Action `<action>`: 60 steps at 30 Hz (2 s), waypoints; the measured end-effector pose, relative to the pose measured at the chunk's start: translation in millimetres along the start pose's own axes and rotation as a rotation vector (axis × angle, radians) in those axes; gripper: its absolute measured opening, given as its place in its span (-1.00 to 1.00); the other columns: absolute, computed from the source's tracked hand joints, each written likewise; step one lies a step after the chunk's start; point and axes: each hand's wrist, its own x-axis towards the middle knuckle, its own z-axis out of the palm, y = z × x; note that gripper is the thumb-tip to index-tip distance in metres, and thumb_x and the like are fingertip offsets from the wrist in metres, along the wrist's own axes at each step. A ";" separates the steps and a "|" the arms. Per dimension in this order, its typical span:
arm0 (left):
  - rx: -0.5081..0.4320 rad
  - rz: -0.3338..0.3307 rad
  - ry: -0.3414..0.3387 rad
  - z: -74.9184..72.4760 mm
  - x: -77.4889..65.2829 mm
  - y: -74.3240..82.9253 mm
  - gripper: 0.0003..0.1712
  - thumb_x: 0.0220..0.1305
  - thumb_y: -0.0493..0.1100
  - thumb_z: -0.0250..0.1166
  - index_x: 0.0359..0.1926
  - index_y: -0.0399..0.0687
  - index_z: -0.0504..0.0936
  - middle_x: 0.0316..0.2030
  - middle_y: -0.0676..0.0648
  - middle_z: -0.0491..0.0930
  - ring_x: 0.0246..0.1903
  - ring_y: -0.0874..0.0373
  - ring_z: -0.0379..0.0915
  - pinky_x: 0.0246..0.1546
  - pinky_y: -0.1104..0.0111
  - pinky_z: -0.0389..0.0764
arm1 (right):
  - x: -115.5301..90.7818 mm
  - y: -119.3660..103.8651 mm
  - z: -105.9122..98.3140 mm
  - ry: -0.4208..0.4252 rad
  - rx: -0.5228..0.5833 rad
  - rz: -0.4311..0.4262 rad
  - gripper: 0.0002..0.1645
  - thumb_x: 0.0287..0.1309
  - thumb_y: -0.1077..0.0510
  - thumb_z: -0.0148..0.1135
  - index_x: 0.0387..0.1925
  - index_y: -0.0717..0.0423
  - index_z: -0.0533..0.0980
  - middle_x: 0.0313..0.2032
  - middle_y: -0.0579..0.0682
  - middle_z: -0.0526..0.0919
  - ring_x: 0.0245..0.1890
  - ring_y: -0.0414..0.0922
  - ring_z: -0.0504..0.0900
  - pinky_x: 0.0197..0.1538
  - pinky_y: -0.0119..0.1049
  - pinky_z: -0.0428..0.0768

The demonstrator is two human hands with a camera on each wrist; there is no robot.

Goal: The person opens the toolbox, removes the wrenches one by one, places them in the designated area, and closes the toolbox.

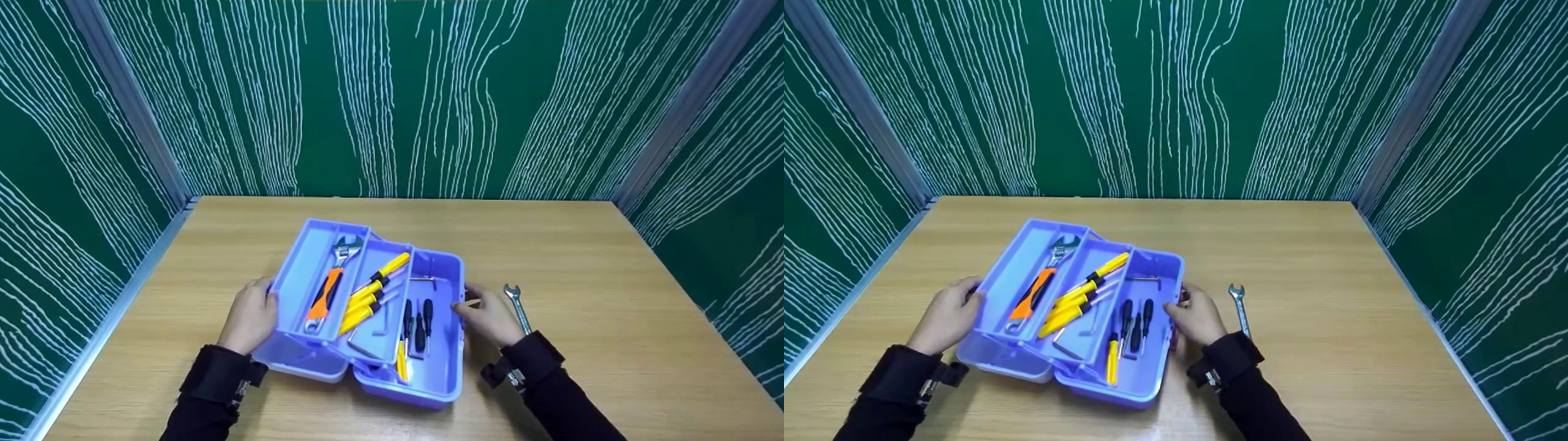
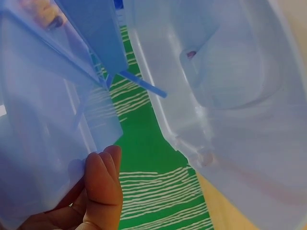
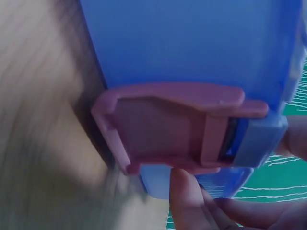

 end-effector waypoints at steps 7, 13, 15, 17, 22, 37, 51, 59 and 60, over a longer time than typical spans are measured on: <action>0.028 0.038 0.021 0.1 -1.3 1.1 -0.57 0.36 -0.38 -0.01 0.16 -0.61 0.42 0.06 -0.52 0.51 0.11 -0.37 0.45 0.20 -0.11 0.43 | -2.8 3.0 4.6 -0.006 0.033 -0.011 -0.41 0.18 0.25 0.22 0.22 0.42 0.40 -0.14 0.24 0.64 -0.32 -0.10 0.66 -0.26 -0.31 0.66; 0.027 0.027 0.016 -0.5 -1.6 1.4 -0.56 0.36 -0.36 -0.02 0.18 -0.61 0.41 0.05 -0.51 0.52 0.07 -0.35 0.48 0.17 -0.11 0.46 | -7.0 1.7 9.5 0.022 0.054 0.026 -0.44 0.19 0.25 0.18 0.21 0.42 0.40 -0.10 0.23 0.61 -0.28 -0.10 0.64 -0.26 -0.38 0.62; 0.023 0.020 0.014 -1.1 -1.9 1.4 -0.55 0.37 -0.35 -0.01 0.18 -0.60 0.40 0.06 -0.51 0.51 0.07 -0.35 0.47 0.17 -0.12 0.45 | -7.4 1.5 11.2 0.027 0.059 0.030 -0.43 0.20 0.26 0.17 0.22 0.42 0.39 -0.11 0.23 0.62 -0.28 -0.10 0.64 -0.27 -0.37 0.63; 0.024 0.016 0.015 -1.4 -2.1 1.4 -0.54 0.36 -0.34 0.00 0.19 -0.60 0.41 0.07 -0.51 0.51 0.09 -0.36 0.46 0.18 -0.12 0.44 | -7.9 1.4 12.2 0.031 0.061 0.030 -0.43 0.20 0.26 0.16 0.22 0.42 0.38 -0.12 0.23 0.63 -0.28 -0.10 0.64 -0.27 -0.36 0.63; 0.023 0.006 0.026 -3.9 -2.8 5.8 -0.50 0.37 -0.27 0.05 0.24 -0.52 0.40 0.10 -0.47 0.48 0.08 -0.30 0.47 0.15 -0.09 0.46 | -8.2 0.0 13.3 0.038 0.049 0.021 -0.42 0.17 0.29 0.15 0.22 0.45 0.37 -0.10 0.26 0.63 -0.23 -0.05 0.64 -0.22 -0.29 0.66; 0.123 0.155 -0.033 0.6 11.2 84.3 -0.34 0.32 -0.06 0.22 0.31 -0.38 0.37 0.24 -0.39 0.42 0.25 -0.22 0.37 0.34 -0.02 0.35 | -8.3 3.2 16.2 0.018 0.092 0.005 -0.27 0.01 0.35 0.19 0.28 0.47 0.30 -0.01 0.35 0.55 -0.19 0.03 0.65 -0.20 -0.18 0.72; 0.397 0.123 -0.339 17.7 29.1 103.9 -0.80 0.29 -0.23 0.17 -0.45 -0.26 0.51 -0.53 -0.11 0.41 -0.51 0.04 0.33 -0.43 0.27 0.43 | -10.7 1.5 16.3 -0.008 0.071 0.047 -0.25 0.04 0.33 0.19 0.30 0.48 0.25 -0.01 0.34 0.55 -0.12 0.08 0.67 -0.16 -0.14 0.72; 0.537 0.193 -0.384 22.9 34.5 114.8 -0.69 0.16 -0.36 0.17 -0.69 -0.12 0.38 -0.56 -0.17 0.54 -0.54 -0.02 0.42 -0.47 0.22 0.53 | -11.1 2.7 14.2 -0.009 0.063 0.046 -0.26 0.06 0.32 0.18 0.30 0.48 0.26 0.01 0.33 0.54 -0.06 0.14 0.65 -0.12 -0.14 0.72; 0.549 0.201 -0.385 23.6 35.5 115.9 -0.70 0.14 -0.38 0.17 -0.69 -0.14 0.40 -0.53 -0.20 0.58 -0.52 -0.04 0.45 -0.43 0.18 0.57 | -11.3 2.8 13.8 -0.012 0.071 0.038 -0.26 0.06 0.32 0.18 0.30 0.49 0.26 0.01 0.34 0.53 -0.07 0.14 0.66 -0.13 -0.14 0.72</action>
